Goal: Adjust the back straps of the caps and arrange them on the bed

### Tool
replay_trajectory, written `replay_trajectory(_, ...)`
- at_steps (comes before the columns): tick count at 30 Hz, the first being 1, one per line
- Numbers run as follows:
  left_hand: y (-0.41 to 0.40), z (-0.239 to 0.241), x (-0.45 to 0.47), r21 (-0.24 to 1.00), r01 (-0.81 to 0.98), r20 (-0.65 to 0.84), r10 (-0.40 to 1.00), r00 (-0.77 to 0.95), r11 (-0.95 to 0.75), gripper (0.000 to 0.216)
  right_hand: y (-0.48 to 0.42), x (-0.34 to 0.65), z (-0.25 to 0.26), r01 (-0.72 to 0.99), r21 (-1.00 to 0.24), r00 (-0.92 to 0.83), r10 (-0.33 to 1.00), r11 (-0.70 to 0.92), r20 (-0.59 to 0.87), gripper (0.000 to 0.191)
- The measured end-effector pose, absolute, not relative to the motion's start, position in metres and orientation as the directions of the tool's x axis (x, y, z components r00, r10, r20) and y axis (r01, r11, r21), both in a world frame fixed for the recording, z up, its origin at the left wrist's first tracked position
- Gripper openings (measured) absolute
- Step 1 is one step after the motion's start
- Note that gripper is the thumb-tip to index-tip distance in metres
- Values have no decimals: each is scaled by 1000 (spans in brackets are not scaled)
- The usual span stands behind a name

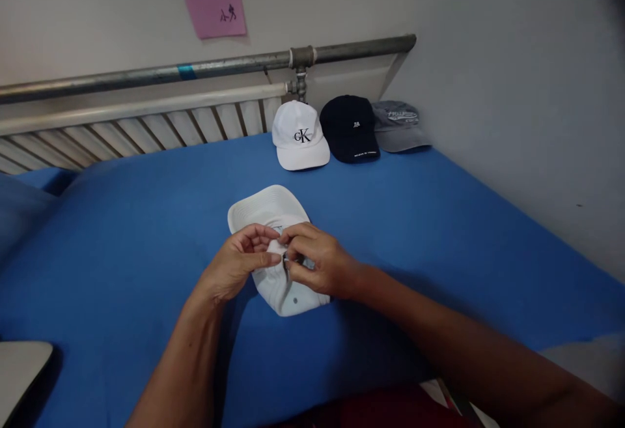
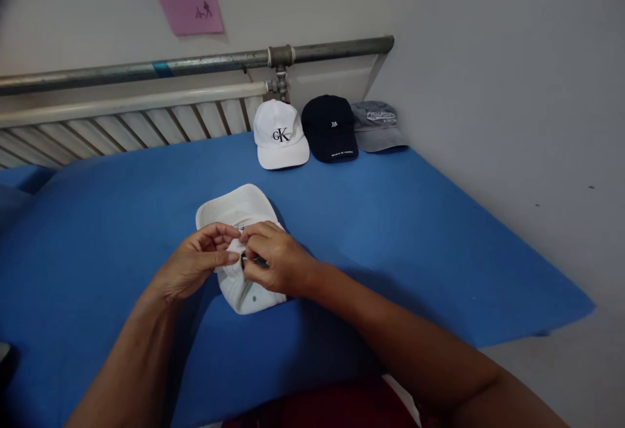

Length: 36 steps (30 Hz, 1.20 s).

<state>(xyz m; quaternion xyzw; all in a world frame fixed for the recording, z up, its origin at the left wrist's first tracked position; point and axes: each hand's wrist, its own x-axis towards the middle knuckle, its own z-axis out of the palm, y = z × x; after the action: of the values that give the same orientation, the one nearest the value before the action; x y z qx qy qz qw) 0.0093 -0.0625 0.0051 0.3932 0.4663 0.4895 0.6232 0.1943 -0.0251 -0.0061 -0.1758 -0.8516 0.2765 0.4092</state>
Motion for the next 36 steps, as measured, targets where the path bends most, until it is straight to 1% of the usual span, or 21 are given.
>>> replay_trajectory(3,-63,4,10,952,-223,-192,977,93,208,34,-23,197,-4,75,-647,-651,529,759,544,10)
replay_trajectory(7,-64,3,10,956,-207,-191,977,99,208,33,-19,203,1,61,-665,-749,474,745,462,10)
replay_trajectory(11,-64,4,11,952,-222,-198,977,77,210,34,-17,205,3,53,-674,-782,450,737,431,10)
replay_trajectory(17,-64,2,10,954,-208,-205,976,80,217,33,-21,201,-1,74,-668,-728,498,740,471,12)
replay_trajectory(21,-65,5,8,950,-201,-226,970,91,240,33,-19,200,-2,30,-734,-686,548,679,479,10)
replay_trajectory(23,-66,8,7,948,-200,-231,968,93,246,32,-16,202,0,14,-802,-678,595,598,432,6)
replay_trajectory(24,-66,9,6,948,-200,-233,968,95,247,32,-15,203,2,21,-840,-681,623,542,385,7)
replay_trajectory(26,-67,10,5,948,-202,-231,969,89,244,32,-13,205,5,64,-903,-697,666,425,264,15)
replay_trajectory(28,-67,11,5,949,-200,-230,969,85,243,31,-12,206,8,112,-931,-709,684,348,170,18)
replay_trajectory(31,-67,10,3,950,-189,-238,968,84,250,31,-13,206,9,148,-931,-719,683,333,130,14)
replay_trajectory(36,-67,9,1,952,-158,-252,964,88,263,32,-14,205,6,156,-908,-715,678,390,168,10)
